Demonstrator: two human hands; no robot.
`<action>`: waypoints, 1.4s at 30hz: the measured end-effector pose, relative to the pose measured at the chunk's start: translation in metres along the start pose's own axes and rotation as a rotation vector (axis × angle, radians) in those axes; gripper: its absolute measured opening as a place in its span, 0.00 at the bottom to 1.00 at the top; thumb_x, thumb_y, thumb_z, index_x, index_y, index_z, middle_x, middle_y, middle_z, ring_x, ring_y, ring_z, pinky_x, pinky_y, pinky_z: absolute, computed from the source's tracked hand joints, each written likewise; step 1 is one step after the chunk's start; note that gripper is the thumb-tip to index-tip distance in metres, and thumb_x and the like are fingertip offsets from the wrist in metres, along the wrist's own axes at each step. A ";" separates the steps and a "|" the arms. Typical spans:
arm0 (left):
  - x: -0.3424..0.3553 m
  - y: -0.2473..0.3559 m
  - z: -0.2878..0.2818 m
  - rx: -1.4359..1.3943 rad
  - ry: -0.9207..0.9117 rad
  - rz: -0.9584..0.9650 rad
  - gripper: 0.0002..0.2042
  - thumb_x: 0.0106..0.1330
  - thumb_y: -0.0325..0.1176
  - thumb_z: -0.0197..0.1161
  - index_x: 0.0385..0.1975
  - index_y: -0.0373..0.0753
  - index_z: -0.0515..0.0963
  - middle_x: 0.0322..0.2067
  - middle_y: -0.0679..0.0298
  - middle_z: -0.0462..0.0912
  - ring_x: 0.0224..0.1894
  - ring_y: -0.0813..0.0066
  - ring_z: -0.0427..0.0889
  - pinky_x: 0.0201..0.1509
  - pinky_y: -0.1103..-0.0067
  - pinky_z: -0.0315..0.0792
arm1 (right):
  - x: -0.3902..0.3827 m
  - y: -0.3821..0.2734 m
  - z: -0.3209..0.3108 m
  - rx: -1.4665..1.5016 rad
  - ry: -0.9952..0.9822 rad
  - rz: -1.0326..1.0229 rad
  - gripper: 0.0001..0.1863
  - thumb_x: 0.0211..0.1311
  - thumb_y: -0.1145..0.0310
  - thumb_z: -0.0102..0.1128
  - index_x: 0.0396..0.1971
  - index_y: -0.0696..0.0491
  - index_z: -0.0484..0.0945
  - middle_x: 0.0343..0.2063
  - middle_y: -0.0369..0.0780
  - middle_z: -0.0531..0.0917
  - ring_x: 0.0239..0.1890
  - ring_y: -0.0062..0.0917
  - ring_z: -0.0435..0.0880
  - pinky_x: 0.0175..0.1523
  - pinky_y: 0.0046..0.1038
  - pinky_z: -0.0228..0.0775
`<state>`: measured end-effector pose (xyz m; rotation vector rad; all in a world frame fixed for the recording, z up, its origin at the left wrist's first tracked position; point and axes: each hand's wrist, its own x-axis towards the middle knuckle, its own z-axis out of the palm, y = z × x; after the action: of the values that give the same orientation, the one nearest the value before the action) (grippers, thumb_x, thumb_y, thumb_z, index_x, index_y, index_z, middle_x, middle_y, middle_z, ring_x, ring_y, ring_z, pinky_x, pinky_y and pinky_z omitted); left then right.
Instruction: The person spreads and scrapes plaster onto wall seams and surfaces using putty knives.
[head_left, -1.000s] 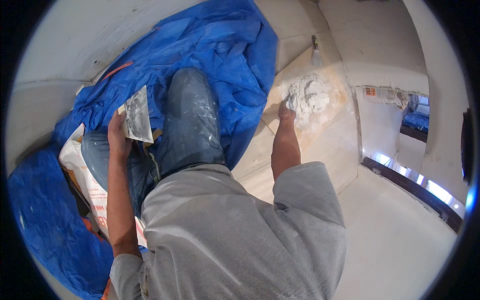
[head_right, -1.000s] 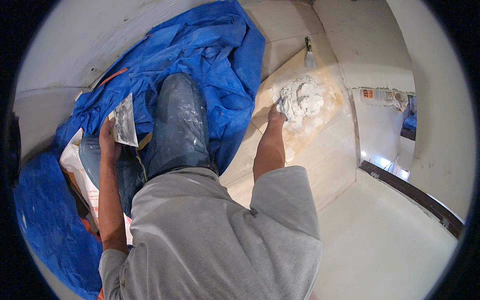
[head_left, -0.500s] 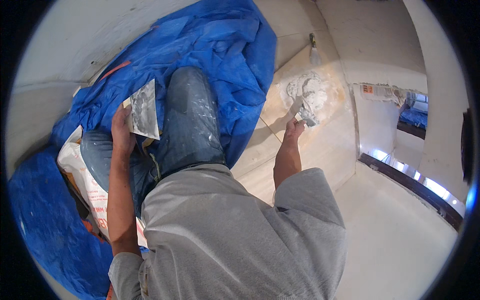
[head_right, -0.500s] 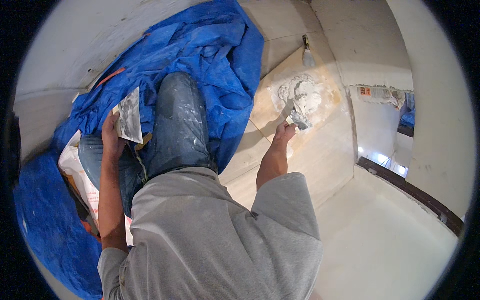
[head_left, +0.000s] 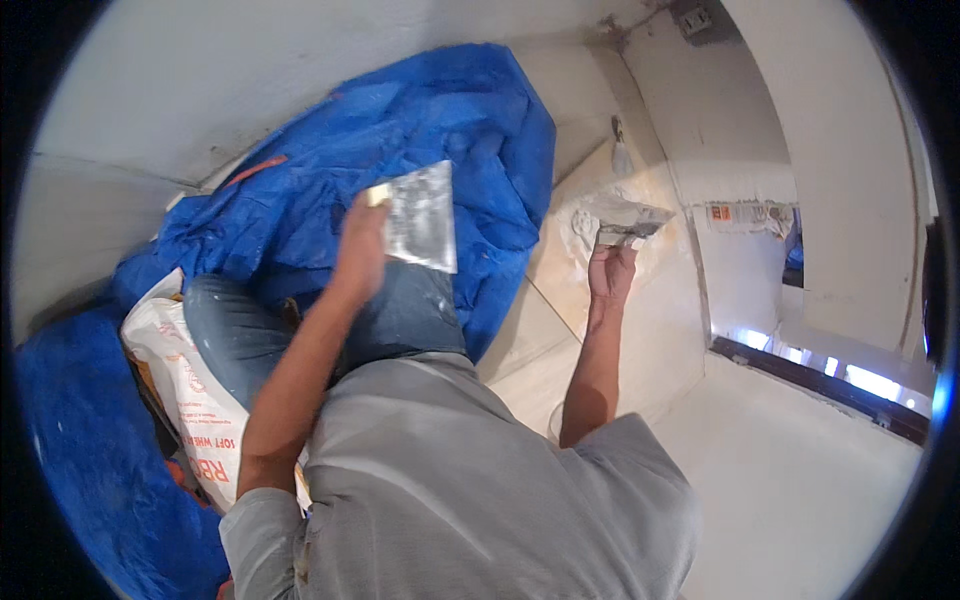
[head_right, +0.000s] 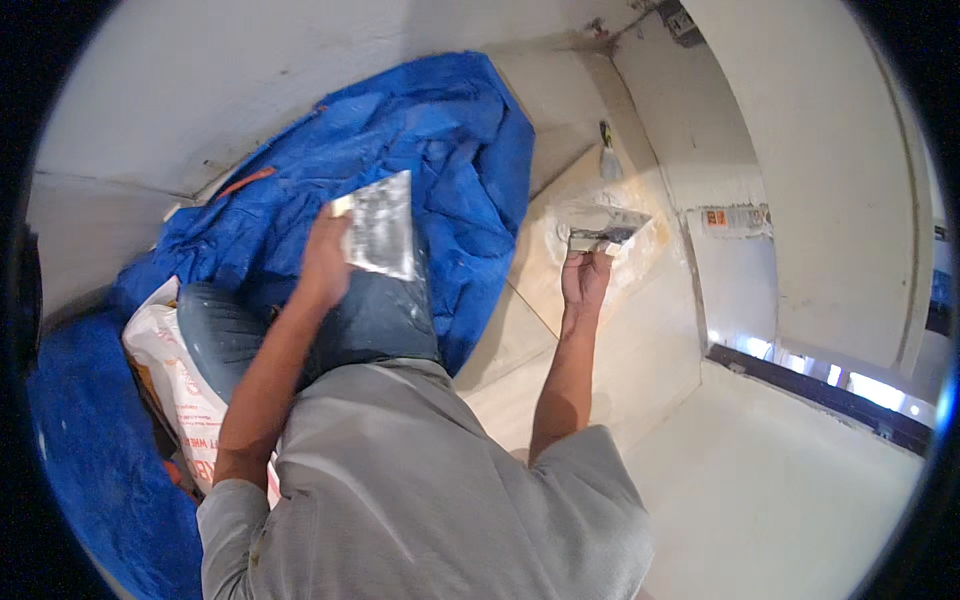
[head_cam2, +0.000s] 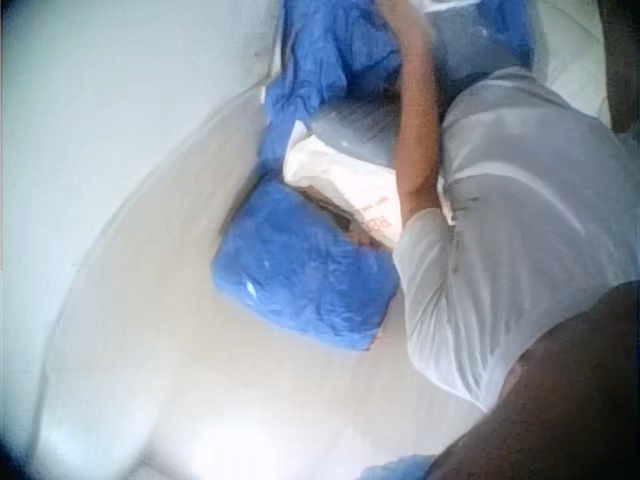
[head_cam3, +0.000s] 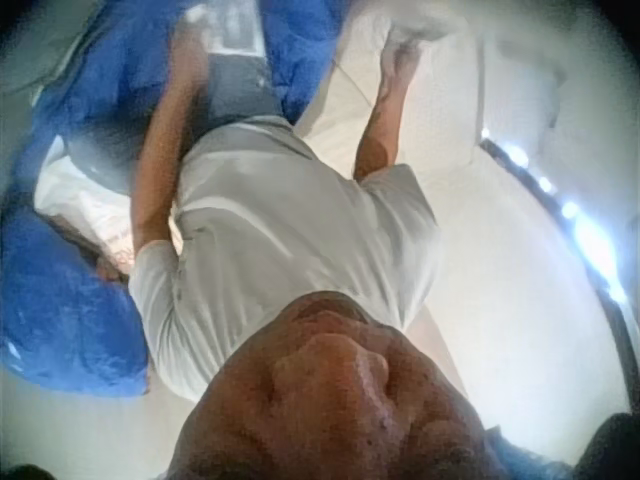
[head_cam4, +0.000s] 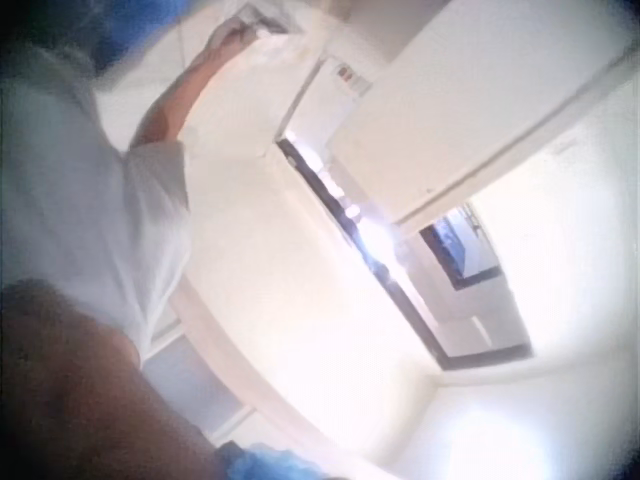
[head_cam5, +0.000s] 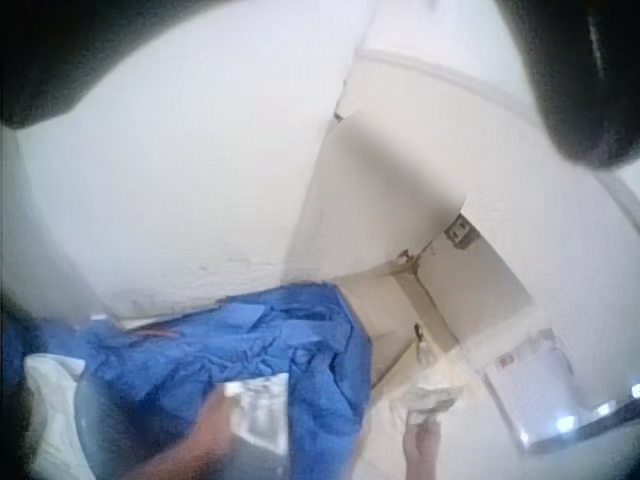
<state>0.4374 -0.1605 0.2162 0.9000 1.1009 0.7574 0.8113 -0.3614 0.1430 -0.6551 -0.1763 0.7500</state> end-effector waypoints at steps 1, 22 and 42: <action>0.004 -0.008 0.002 -0.185 -0.043 -0.037 0.14 0.71 0.32 0.50 0.52 0.32 0.73 0.43 0.58 0.79 0.42 0.70 0.79 0.50 0.75 0.73 | -0.007 0.011 0.047 0.018 -0.029 0.008 0.19 0.70 0.73 0.55 0.60 0.55 0.71 0.58 0.43 0.78 0.61 0.30 0.77 0.67 0.36 0.70; -0.107 0.103 -0.151 -0.779 0.479 0.289 0.13 0.73 0.30 0.44 0.54 0.37 0.67 0.49 0.56 0.79 0.49 0.63 0.84 0.46 0.66 0.82 | -0.178 0.240 0.350 -0.953 -1.073 -0.427 0.25 0.58 0.91 0.46 0.53 0.56 0.79 0.51 0.52 0.83 0.52 0.44 0.85 0.56 0.35 0.77; -0.102 0.071 -0.177 -0.726 0.713 0.544 0.11 0.75 0.34 0.46 0.48 0.34 0.68 0.44 0.57 0.74 0.46 0.70 0.75 0.54 0.77 0.70 | -0.199 0.236 0.385 -0.935 -1.198 -0.390 0.19 0.64 0.81 0.52 0.54 0.56 0.79 0.47 0.47 0.86 0.47 0.35 0.87 0.51 0.31 0.78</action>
<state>0.2343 -0.1777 0.2875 0.2764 1.0470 1.8838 0.3874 -0.1804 0.3184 -0.9212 -1.7816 0.5659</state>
